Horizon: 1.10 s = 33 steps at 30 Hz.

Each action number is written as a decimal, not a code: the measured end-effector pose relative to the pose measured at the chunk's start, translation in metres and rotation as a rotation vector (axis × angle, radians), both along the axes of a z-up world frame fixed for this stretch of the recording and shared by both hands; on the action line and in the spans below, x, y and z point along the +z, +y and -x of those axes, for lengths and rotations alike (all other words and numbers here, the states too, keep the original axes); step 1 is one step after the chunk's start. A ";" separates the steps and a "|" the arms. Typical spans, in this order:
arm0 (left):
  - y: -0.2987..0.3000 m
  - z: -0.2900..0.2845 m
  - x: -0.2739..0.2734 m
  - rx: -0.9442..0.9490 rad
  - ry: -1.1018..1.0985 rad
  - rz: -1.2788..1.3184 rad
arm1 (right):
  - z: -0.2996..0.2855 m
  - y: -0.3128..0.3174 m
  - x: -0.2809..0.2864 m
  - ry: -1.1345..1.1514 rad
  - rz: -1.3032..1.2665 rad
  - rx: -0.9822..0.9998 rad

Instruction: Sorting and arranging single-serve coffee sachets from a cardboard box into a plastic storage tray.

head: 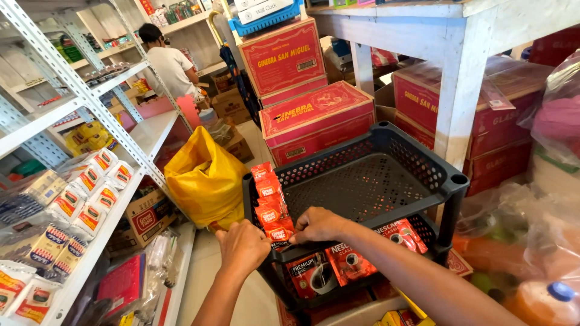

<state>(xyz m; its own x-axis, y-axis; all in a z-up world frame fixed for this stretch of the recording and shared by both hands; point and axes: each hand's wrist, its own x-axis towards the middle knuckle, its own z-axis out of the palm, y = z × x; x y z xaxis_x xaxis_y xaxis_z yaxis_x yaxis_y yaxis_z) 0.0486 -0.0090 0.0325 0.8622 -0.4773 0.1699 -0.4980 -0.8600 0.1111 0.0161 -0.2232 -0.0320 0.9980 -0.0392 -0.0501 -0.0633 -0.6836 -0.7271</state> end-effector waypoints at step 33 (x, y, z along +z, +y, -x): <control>0.014 -0.002 0.012 0.011 0.017 0.129 | 0.014 -0.019 0.000 -0.016 -0.093 0.038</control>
<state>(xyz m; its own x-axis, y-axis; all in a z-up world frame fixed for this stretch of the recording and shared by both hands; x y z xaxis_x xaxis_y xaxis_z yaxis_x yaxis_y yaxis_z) 0.0502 0.0049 0.0450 0.8703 -0.4432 0.2149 -0.4861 -0.8431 0.2298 0.0025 -0.2421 -0.0321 0.9993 0.0030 -0.0360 -0.0266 -0.6147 -0.7883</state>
